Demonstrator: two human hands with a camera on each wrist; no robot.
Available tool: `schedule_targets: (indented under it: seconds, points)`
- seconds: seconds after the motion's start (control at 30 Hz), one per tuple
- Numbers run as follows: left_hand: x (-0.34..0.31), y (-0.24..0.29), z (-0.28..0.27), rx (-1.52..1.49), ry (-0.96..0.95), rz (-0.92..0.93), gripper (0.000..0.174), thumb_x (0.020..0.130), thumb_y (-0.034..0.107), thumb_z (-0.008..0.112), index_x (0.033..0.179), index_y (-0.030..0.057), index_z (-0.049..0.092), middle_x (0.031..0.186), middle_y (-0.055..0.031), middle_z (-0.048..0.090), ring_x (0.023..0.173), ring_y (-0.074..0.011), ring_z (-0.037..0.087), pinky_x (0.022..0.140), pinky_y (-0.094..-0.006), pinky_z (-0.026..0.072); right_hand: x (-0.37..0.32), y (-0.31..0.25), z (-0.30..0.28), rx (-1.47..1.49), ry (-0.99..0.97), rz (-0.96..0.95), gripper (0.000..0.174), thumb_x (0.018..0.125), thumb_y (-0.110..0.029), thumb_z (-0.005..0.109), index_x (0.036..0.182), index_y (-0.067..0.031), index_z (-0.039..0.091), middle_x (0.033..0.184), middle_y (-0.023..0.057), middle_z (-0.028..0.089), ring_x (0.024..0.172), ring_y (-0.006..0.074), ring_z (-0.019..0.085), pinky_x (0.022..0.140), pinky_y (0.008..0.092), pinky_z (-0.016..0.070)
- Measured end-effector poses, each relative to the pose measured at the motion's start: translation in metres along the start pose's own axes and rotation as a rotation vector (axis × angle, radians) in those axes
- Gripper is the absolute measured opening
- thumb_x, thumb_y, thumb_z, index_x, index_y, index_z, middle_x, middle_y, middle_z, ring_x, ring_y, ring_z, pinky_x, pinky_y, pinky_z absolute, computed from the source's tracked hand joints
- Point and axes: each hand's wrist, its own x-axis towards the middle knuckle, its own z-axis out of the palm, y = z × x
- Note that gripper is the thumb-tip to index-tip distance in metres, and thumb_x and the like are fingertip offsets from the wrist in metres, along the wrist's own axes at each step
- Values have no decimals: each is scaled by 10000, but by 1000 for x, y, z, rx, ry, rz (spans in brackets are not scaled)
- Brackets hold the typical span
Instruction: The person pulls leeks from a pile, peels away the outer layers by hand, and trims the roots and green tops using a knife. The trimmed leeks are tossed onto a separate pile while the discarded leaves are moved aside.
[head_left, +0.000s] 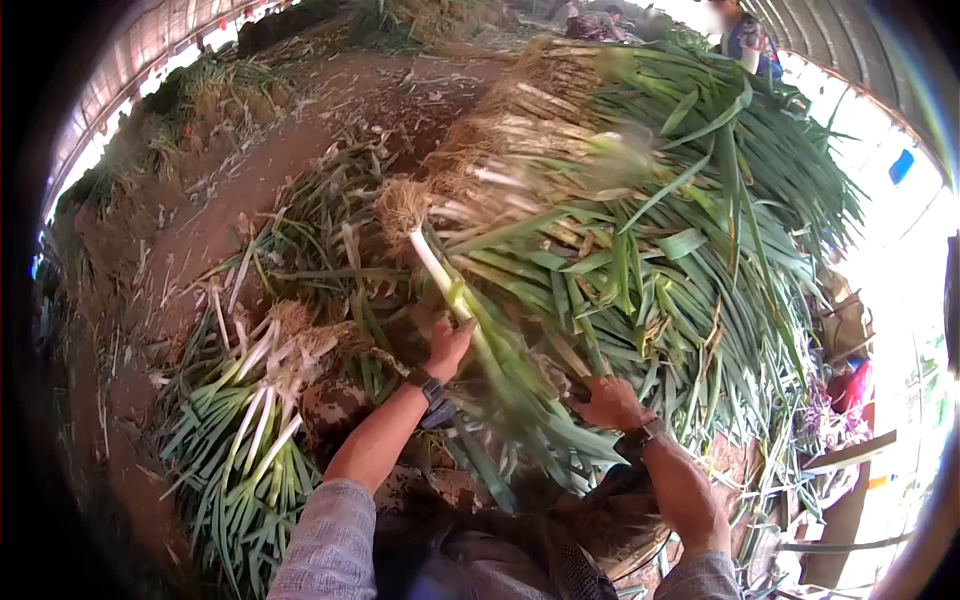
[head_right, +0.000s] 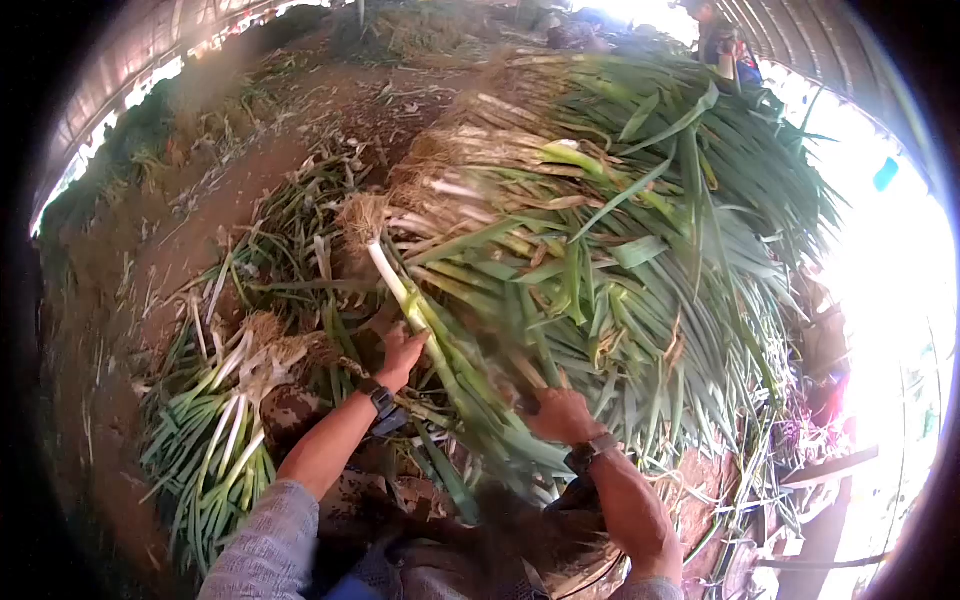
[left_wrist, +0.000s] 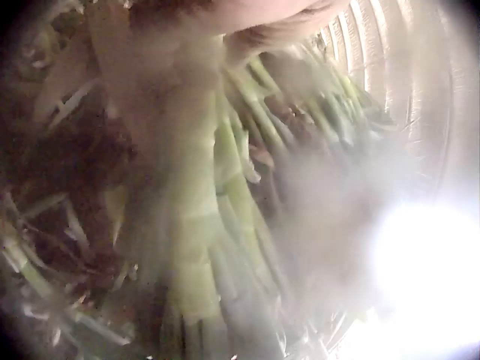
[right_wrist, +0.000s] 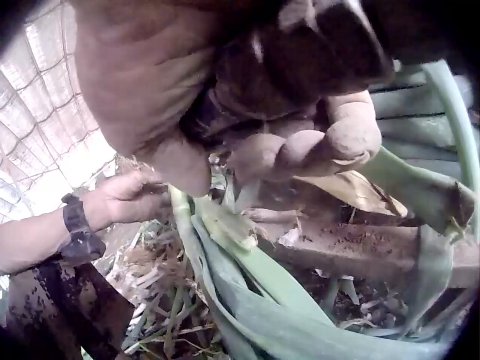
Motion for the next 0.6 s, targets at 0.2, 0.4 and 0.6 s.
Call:
schedule_targets:
  seconds: [0.2,0.4,0.6]
  points:
    - [14,-1,-13,202,71,41,460,877,280,698,1219,14,544,965,-119,665,891,-250,638,790,-429,483,5,-2,9,-10,-82,-48,400,820,-424,616,1010,-77,673,875,204,677,849,392,645,774,485,507]
    - [42,-18,-19,-65,141,-61,271,783,242,757,917,15,696,819,-114,700,754,-205,639,702,-375,497,11,1,16,10,-94,-53,397,830,-412,607,1064,-98,672,912,202,683,874,391,651,790,487,510]
    - [44,21,-11,-261,61,-121,421,869,315,712,1151,17,619,1037,-67,639,928,-169,585,800,-346,458,7,-8,-8,111,42,-107,375,829,-429,624,982,-94,693,892,179,691,847,376,657,815,491,494]
